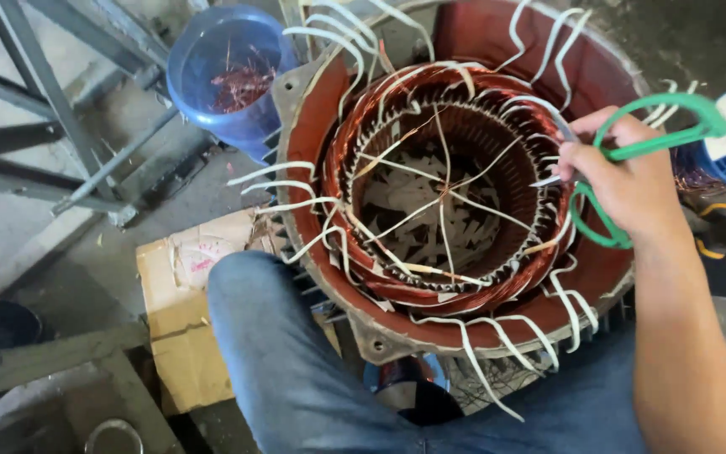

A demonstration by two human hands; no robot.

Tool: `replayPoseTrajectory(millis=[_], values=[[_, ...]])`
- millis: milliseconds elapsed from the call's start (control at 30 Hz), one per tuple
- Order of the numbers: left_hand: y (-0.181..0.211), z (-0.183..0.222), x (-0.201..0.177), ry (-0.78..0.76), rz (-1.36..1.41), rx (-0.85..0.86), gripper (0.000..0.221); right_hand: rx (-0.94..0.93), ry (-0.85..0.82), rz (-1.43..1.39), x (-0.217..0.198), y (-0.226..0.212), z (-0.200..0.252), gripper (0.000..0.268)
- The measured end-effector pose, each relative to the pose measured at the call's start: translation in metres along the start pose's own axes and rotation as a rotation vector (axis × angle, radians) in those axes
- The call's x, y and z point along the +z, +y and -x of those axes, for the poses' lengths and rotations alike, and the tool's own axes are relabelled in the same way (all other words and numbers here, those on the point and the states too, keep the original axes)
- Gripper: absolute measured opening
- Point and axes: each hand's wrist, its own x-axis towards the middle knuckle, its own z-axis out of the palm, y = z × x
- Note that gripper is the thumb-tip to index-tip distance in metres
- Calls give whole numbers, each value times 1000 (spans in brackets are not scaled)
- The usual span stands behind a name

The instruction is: Cutting and removing white plastic ties from the copper windings of a large electric motor stator using scissors.

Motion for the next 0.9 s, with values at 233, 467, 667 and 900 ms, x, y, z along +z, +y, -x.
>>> replayPoseTrajectory(millis=[233,467,667,900], values=[[-66,-33,63,-178,103,41,17,98,160,-392,-27,46,-11,20],[-61,-38,77,-325,171,80,21,110,215,-508,-32,35,-10,21],[72,26,46,-413,243,108,25,68,148,-508,-28,33,-3,16],[87,44,33,-503,327,150,31,155,195,-517,-21,37,-12,24]])
